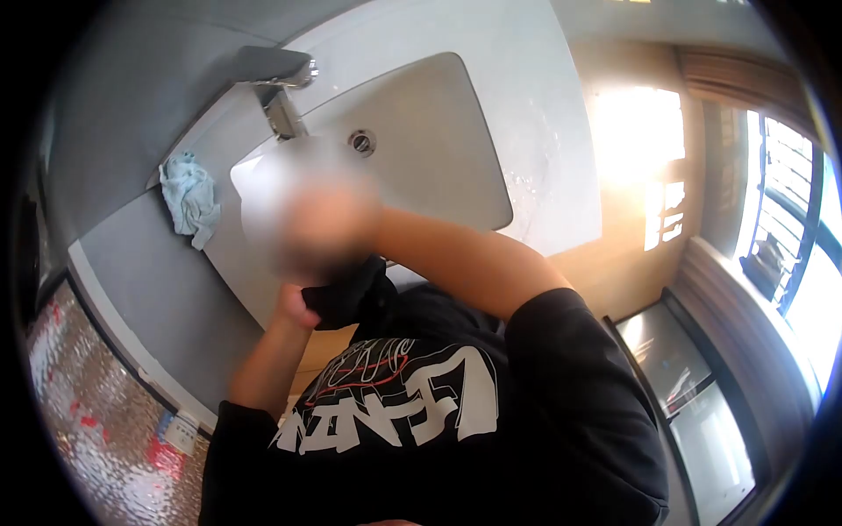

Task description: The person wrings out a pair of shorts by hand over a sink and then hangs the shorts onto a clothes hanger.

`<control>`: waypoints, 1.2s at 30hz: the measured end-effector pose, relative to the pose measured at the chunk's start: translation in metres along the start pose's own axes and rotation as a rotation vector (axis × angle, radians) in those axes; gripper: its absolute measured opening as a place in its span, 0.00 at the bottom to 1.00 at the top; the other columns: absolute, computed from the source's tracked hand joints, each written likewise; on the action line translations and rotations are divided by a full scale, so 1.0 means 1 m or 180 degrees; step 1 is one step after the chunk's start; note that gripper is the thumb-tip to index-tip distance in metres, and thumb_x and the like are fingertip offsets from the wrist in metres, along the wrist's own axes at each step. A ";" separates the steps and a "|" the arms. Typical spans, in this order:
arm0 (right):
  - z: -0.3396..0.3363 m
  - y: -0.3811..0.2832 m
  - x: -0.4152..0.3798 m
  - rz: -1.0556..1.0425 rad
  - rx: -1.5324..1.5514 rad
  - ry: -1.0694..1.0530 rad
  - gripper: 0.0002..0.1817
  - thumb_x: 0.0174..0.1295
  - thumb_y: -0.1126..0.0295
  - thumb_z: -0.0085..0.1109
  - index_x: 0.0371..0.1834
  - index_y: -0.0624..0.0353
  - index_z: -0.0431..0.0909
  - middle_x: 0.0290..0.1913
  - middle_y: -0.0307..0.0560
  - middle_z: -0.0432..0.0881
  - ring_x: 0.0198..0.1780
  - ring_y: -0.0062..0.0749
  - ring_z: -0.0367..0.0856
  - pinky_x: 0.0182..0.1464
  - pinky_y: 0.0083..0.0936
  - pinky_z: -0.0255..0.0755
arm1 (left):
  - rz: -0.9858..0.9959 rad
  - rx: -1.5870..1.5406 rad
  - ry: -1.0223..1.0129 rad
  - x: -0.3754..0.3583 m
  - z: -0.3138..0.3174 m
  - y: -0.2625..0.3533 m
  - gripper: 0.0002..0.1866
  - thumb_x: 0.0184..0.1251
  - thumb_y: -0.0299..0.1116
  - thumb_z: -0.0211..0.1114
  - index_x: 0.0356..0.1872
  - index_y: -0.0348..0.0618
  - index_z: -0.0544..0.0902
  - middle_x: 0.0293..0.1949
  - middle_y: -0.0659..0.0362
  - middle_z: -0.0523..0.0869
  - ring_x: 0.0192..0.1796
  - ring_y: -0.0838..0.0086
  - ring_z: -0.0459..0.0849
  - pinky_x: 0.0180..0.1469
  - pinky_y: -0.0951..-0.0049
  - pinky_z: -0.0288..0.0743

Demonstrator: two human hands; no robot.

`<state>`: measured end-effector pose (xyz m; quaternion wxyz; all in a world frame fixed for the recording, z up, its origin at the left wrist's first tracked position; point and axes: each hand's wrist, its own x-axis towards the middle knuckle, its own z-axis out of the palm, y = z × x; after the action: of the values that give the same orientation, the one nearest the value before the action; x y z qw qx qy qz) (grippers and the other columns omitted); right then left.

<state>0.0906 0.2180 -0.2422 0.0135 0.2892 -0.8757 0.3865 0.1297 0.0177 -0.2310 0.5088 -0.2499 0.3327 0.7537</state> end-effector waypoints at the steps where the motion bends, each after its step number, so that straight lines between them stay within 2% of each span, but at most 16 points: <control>1: 0.004 0.000 -0.003 0.0095 0.0083 0.0087 0.10 0.53 0.59 0.62 0.32 0.52 0.84 0.34 0.45 0.83 0.36 0.39 0.82 0.41 0.38 0.77 | -0.0029 -0.0102 0.0066 -0.002 0.011 0.000 0.32 0.50 0.26 0.58 0.62 0.31 0.70 0.59 0.46 0.78 0.61 0.55 0.78 0.66 0.55 0.72; 2: 0.006 0.002 -0.003 0.0150 0.0144 0.0157 0.10 0.52 0.59 0.62 0.31 0.51 0.84 0.33 0.46 0.83 0.37 0.40 0.82 0.41 0.39 0.77 | -0.0019 -0.0212 0.0126 -0.001 0.019 0.000 0.33 0.50 0.27 0.59 0.63 0.31 0.70 0.60 0.46 0.78 0.62 0.55 0.78 0.66 0.55 0.72; 5: 0.025 0.006 -0.004 0.0131 0.0064 0.0480 0.11 0.55 0.58 0.61 0.35 0.51 0.85 0.34 0.47 0.84 0.37 0.41 0.83 0.41 0.38 0.78 | 0.0052 -0.0516 -0.0425 -0.001 0.019 -0.007 0.24 0.74 0.40 0.49 0.63 0.33 0.70 0.61 0.47 0.77 0.62 0.59 0.77 0.66 0.59 0.70; 8: 0.023 0.013 -0.001 -0.0043 0.0540 0.0310 0.12 0.58 0.58 0.60 0.40 0.50 0.84 0.35 0.46 0.84 0.38 0.41 0.83 0.42 0.38 0.78 | 0.0189 -0.0684 -0.0003 -0.006 0.016 -0.009 0.37 0.47 0.29 0.57 0.65 0.31 0.68 0.61 0.45 0.77 0.63 0.54 0.77 0.68 0.56 0.70; 11: 0.032 0.015 -0.005 -0.0055 0.0578 0.0467 0.13 0.60 0.58 0.59 0.43 0.49 0.83 0.36 0.46 0.83 0.38 0.42 0.83 0.42 0.39 0.78 | 0.0412 -0.0434 -0.0539 -0.006 0.022 -0.012 0.23 0.75 0.38 0.45 0.64 0.33 0.70 0.61 0.47 0.77 0.62 0.59 0.77 0.67 0.59 0.70; 14: 0.034 0.015 -0.005 -0.0072 0.0519 0.0416 0.11 0.61 0.60 0.59 0.42 0.51 0.83 0.36 0.46 0.83 0.37 0.40 0.83 0.41 0.36 0.78 | 0.0619 -0.0282 -0.0380 -0.006 0.011 -0.020 0.25 0.68 0.36 0.51 0.64 0.32 0.70 0.61 0.47 0.77 0.63 0.58 0.76 0.68 0.59 0.69; 17: 0.031 0.017 -0.004 -0.0297 0.0432 0.0468 0.10 0.60 0.63 0.59 0.41 0.53 0.82 0.35 0.45 0.83 0.36 0.38 0.83 0.41 0.32 0.79 | 0.0408 -0.0690 -0.0092 -0.013 0.016 -0.021 0.31 0.41 0.29 0.60 0.56 0.36 0.75 0.54 0.50 0.81 0.58 0.57 0.79 0.65 0.60 0.72; 20: 0.017 0.014 -0.009 -0.0269 0.0593 0.0549 0.09 0.59 0.66 0.61 0.40 0.55 0.81 0.34 0.45 0.82 0.35 0.35 0.82 0.40 0.30 0.78 | 0.0607 -0.0845 0.0064 -0.014 0.030 -0.029 0.23 0.41 0.30 0.61 0.45 0.39 0.76 0.44 0.54 0.81 0.51 0.61 0.80 0.59 0.62 0.74; 23: 0.071 0.034 -0.009 -0.0740 0.0779 0.1504 0.13 0.53 0.58 0.65 0.37 0.52 0.81 0.33 0.40 0.81 0.34 0.35 0.81 0.38 0.32 0.77 | 0.0451 -0.0792 0.0154 -0.016 0.040 -0.031 0.18 0.41 0.31 0.62 0.39 0.42 0.73 0.38 0.57 0.78 0.46 0.63 0.78 0.56 0.64 0.74; 24: 0.057 0.029 -0.012 -0.0593 0.1010 0.1311 0.16 0.56 0.58 0.65 0.40 0.57 0.80 0.35 0.45 0.81 0.38 0.38 0.82 0.41 0.33 0.77 | 0.0423 -0.0796 0.0059 -0.015 0.040 -0.031 0.19 0.41 0.31 0.62 0.39 0.42 0.73 0.39 0.57 0.78 0.46 0.62 0.78 0.56 0.64 0.74; 25: 0.039 0.030 -0.020 -0.0440 0.0472 0.0554 0.31 0.46 0.42 0.69 0.42 0.57 0.79 0.39 0.46 0.81 0.41 0.43 0.80 0.46 0.37 0.76 | 0.0402 -0.0800 -0.0025 -0.013 0.039 -0.033 0.19 0.42 0.32 0.63 0.40 0.42 0.73 0.39 0.58 0.78 0.47 0.61 0.78 0.56 0.63 0.74; 26: 0.050 0.033 -0.022 -0.0340 0.0522 0.0694 0.37 0.40 0.37 0.70 0.44 0.57 0.79 0.40 0.47 0.81 0.43 0.45 0.80 0.47 0.39 0.75 | 0.0226 -0.1052 -0.0188 -0.012 0.037 -0.033 0.19 0.42 0.32 0.62 0.40 0.42 0.72 0.39 0.58 0.77 0.47 0.60 0.78 0.55 0.62 0.75; 28: 0.056 0.034 -0.026 -0.0258 0.0610 0.0860 0.44 0.33 0.32 0.70 0.45 0.58 0.78 0.41 0.49 0.81 0.45 0.47 0.80 0.49 0.42 0.74 | 0.0317 -0.1015 -0.0435 -0.006 0.040 -0.034 0.18 0.43 0.32 0.62 0.38 0.43 0.70 0.37 0.58 0.76 0.45 0.62 0.78 0.51 0.63 0.76; 30: 0.041 0.033 -0.028 -0.0309 0.0675 0.0933 0.46 0.31 0.31 0.71 0.46 0.58 0.78 0.43 0.50 0.81 0.47 0.48 0.80 0.50 0.42 0.74 | 0.0366 -0.1045 -0.0572 -0.004 0.046 -0.033 0.18 0.43 0.32 0.63 0.38 0.44 0.70 0.36 0.58 0.76 0.42 0.63 0.78 0.47 0.64 0.76; 33: 0.052 0.040 -0.027 -0.0504 0.0893 0.1283 0.35 0.40 0.43 0.72 0.46 0.56 0.76 0.39 0.48 0.82 0.40 0.48 0.82 0.43 0.40 0.76 | 0.0241 -0.1170 -0.0808 -0.002 0.050 -0.032 0.17 0.46 0.33 0.64 0.38 0.45 0.68 0.34 0.57 0.75 0.39 0.65 0.77 0.42 0.67 0.75; 36: 0.039 0.029 -0.018 0.0097 0.0434 0.1152 0.21 0.48 0.60 0.68 0.44 0.53 0.74 0.32 0.44 0.82 0.30 0.46 0.82 0.31 0.36 0.76 | 0.0013 -0.1526 -0.1296 0.004 0.052 -0.033 0.17 0.49 0.34 0.64 0.37 0.46 0.67 0.32 0.57 0.75 0.36 0.66 0.76 0.38 0.68 0.73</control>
<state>0.0984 0.2156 -0.2936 0.1452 0.2020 -0.8350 0.4908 0.1574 0.0679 -0.2085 0.4900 -0.2061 0.0373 0.8462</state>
